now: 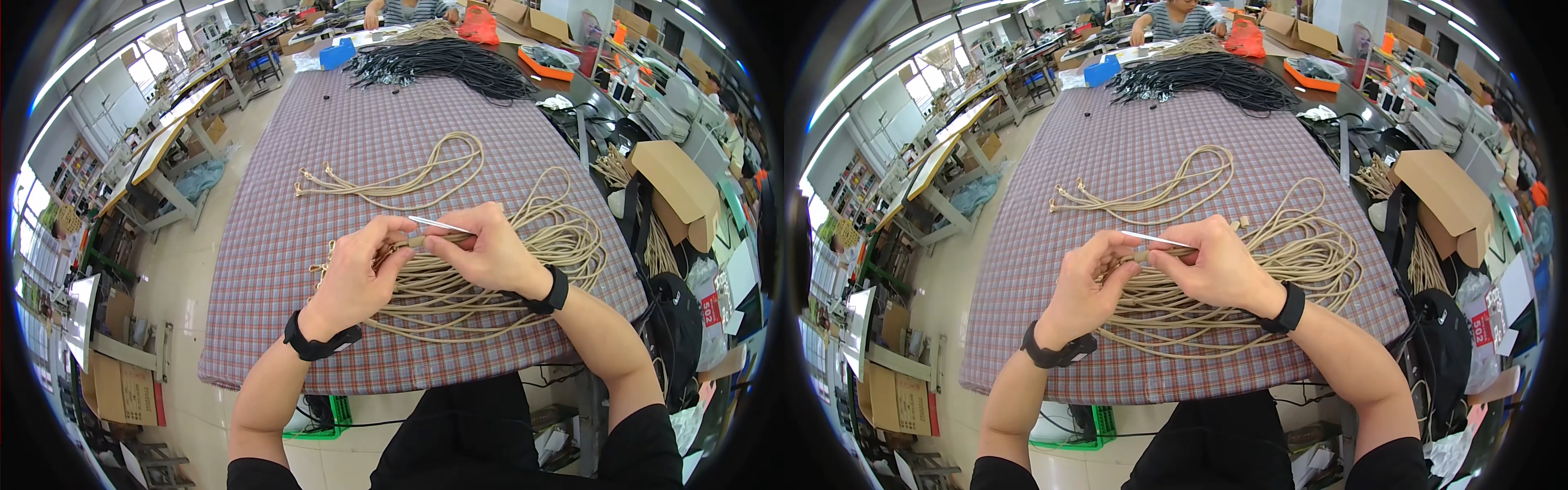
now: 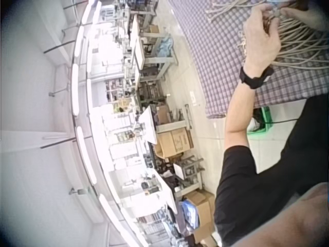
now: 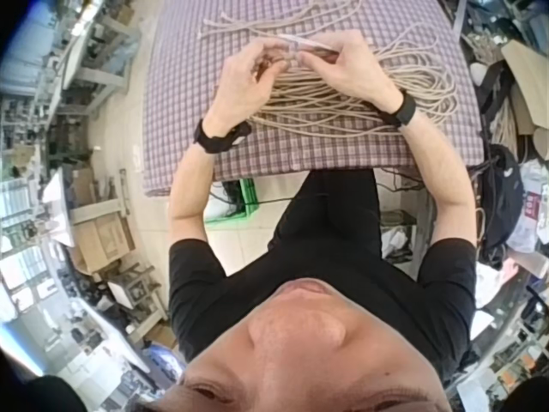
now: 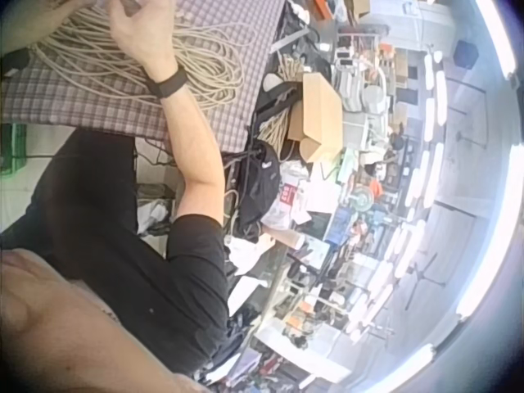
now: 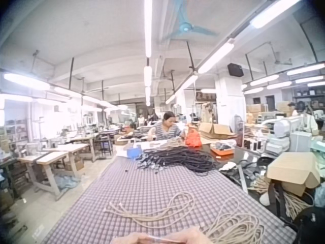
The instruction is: The person inserts small white plastic tags into the ends of beige cords with metal hooks. They handle the cords one by one, pulling the tag through the cord end and arranging the finished items on the table.
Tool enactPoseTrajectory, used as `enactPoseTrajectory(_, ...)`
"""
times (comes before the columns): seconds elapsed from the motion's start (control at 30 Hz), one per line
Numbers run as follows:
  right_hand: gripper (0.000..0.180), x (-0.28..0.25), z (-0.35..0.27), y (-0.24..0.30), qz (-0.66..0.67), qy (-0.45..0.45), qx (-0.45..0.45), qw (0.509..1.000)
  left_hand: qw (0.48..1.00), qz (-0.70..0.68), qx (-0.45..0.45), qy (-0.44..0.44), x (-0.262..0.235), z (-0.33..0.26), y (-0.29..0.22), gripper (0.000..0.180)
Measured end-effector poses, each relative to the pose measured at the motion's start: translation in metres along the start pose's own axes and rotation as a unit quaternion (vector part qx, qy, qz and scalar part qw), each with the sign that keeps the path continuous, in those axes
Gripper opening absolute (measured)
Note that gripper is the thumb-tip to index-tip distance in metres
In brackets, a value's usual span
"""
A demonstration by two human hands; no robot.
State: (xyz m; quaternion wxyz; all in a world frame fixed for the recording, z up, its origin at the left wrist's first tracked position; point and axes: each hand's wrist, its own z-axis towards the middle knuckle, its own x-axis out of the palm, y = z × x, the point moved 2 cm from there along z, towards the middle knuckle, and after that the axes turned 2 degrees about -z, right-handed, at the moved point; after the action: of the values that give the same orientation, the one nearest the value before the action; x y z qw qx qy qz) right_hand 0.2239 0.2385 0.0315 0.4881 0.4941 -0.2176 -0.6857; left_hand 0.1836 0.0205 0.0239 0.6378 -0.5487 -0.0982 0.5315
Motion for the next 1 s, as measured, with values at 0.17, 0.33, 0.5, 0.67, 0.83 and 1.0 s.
enactPoseTrajectory(0.17,0.013,-0.001,0.001,-0.002,-0.014,0.01,-0.009,1.0,0.999,0.0,0.035,-0.02,0.003,0.001,0.007,0.029)
enactPoseTrajectory(0.33,0.014,-0.004,0.003,-0.005,-0.014,0.018,-0.018,1.0,1.0,0.011,-0.01,0.015,-0.003,0.001,0.008,0.023)
enactPoseTrajectory(0.5,0.014,-0.005,0.002,-0.006,0.009,0.033,-0.014,0.999,0.987,-0.125,-0.101,0.012,-0.003,0.004,0.012,0.017)
enactPoseTrajectory(0.67,0.013,-0.006,0.001,-0.003,0.04,0.045,-0.022,0.998,0.974,-0.179,-0.134,0.028,-0.003,0.006,0.016,0.017)
enactPoseTrajectory(0.83,0.014,-0.005,0.0,-0.006,0.071,0.068,-0.022,0.995,0.972,-0.192,-0.132,0.04,-0.004,0.003,0.016,0.016)
enactPoseTrajectory(1.0,0.016,-0.006,0.0,-0.009,0.098,0.073,-0.046,0.991,0.976,-0.178,-0.118,0.045,-0.003,0.004,0.016,0.016)
